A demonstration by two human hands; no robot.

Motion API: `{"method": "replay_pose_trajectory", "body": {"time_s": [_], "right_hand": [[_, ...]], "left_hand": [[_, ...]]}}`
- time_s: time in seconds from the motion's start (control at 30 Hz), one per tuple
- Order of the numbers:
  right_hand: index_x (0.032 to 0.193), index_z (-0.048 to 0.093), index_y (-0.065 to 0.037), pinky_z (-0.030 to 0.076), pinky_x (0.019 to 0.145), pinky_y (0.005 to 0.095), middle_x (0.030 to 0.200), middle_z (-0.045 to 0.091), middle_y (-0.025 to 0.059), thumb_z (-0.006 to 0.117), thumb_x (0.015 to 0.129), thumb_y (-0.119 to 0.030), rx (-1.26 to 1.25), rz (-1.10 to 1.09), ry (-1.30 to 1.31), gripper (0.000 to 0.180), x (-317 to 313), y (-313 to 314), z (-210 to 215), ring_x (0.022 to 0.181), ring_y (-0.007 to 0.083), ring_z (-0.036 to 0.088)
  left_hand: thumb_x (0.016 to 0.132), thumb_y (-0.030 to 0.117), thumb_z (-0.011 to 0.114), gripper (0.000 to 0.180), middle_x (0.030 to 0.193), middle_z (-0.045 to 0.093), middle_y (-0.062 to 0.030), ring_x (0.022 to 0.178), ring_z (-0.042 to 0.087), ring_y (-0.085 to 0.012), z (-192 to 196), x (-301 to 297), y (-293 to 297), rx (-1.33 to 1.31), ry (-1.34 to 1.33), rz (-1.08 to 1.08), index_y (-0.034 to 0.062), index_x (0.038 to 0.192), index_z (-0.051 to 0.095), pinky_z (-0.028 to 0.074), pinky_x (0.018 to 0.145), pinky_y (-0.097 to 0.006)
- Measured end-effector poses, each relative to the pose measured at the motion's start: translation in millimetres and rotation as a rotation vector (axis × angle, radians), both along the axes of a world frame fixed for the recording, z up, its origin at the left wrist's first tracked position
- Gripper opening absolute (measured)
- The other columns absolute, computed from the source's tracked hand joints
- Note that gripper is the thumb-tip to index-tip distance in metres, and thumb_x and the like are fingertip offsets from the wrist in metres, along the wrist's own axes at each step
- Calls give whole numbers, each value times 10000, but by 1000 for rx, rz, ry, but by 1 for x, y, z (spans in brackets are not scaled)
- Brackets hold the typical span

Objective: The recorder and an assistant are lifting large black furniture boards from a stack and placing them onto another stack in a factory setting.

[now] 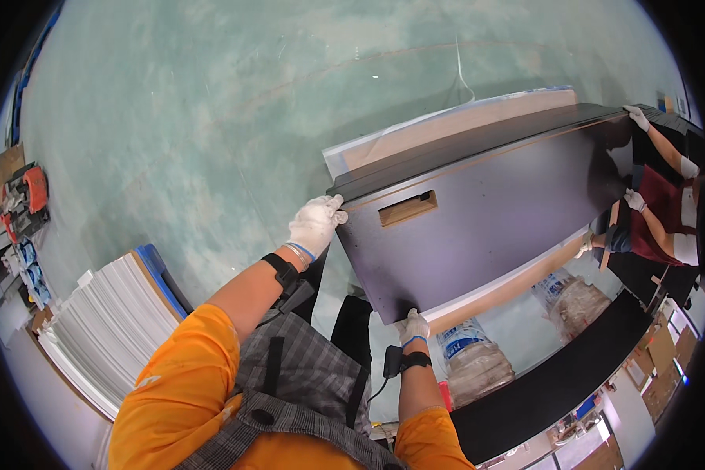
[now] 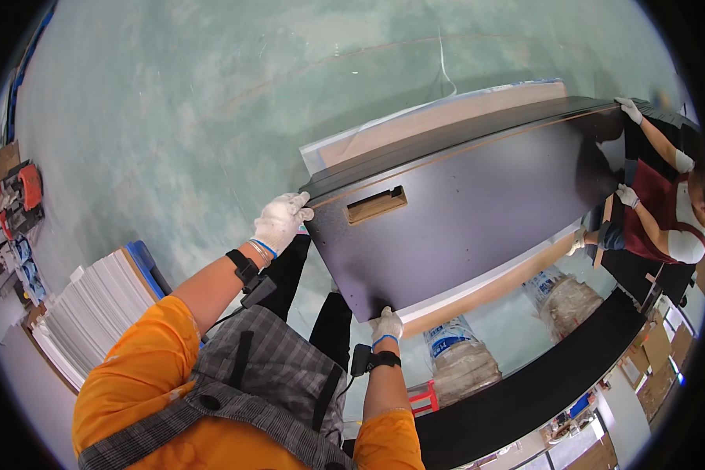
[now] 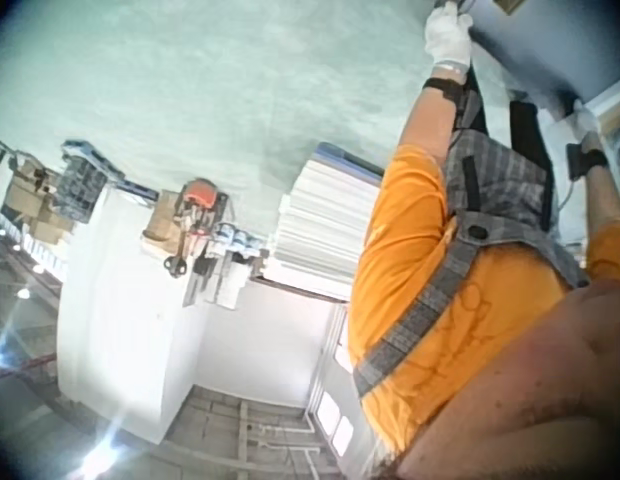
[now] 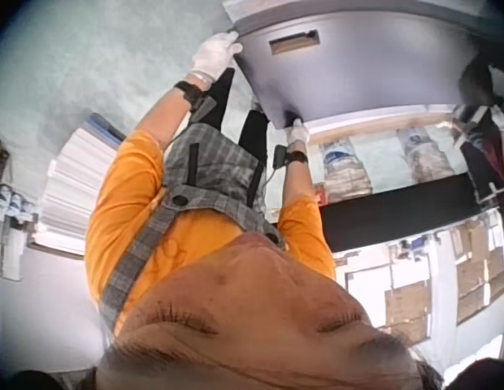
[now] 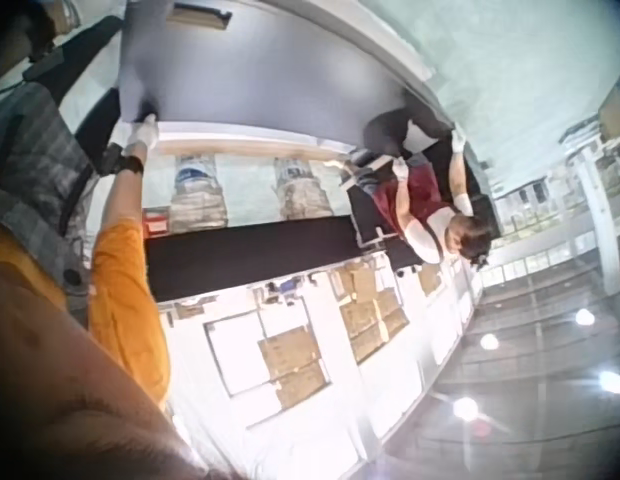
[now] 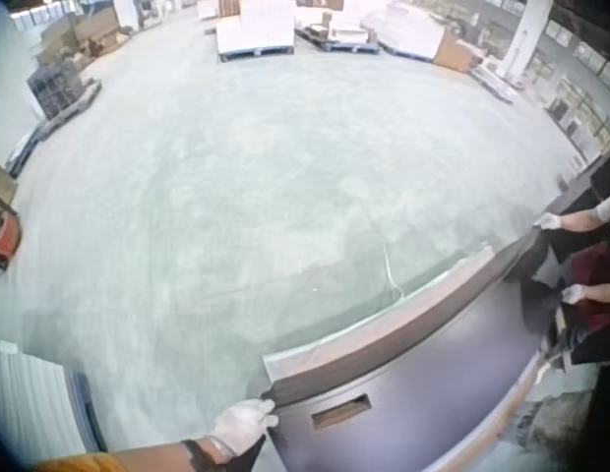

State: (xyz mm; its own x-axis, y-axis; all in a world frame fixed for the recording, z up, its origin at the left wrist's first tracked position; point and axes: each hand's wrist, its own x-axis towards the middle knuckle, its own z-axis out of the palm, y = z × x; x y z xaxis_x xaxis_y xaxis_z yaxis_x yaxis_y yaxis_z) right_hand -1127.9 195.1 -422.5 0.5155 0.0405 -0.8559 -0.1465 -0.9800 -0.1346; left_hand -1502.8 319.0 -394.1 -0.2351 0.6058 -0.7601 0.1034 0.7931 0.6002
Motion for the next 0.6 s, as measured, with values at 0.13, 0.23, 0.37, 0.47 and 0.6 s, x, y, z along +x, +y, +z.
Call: {"method": "replay_pose_trajectory", "body": {"time_s": [0.13,0.23,0.37,0.47,0.6], "right_hand": [[1133,553,42,598,755,483,905,604,159,536,1013,-224,-9,-57,17,292,2,0,-3,840,318,656],[1101,555,64,601,750,497,869,612,169,527,1017,-237,-59,-19,-4,313,3,2,-4,828,335,664],[1103,545,87,601,750,515,878,633,209,509,1024,-261,-119,42,19,359,5,8,-2,841,364,677],[1168,514,80,582,816,536,1024,618,238,481,1034,-256,-102,-7,50,363,6,11,0,939,393,658],[1247,473,67,549,906,566,1199,590,267,443,1048,-253,-99,-115,75,378,5,13,-2,1059,428,628]], "left_hand": [[917,112,614,258,1137,667,-129,1012,661,-194,-9,-1,-9,175,249,-217,11,1150,654,499,844,-274],[898,123,629,279,1170,650,-148,1055,637,-252,-18,-2,-12,129,115,-106,21,1157,654,499,886,-311],[897,125,619,309,1209,630,-184,1098,616,-332,-20,4,-19,321,298,-157,25,1189,632,495,920,-340],[896,251,629,557,1233,615,-242,1123,608,-391,-3,22,-28,195,283,32,-3,1364,466,476,947,-392],[880,487,582,913,1269,577,-312,1196,563,-427,28,48,-22,-169,-63,209,-54,1505,193,420,1029,-415]]}}
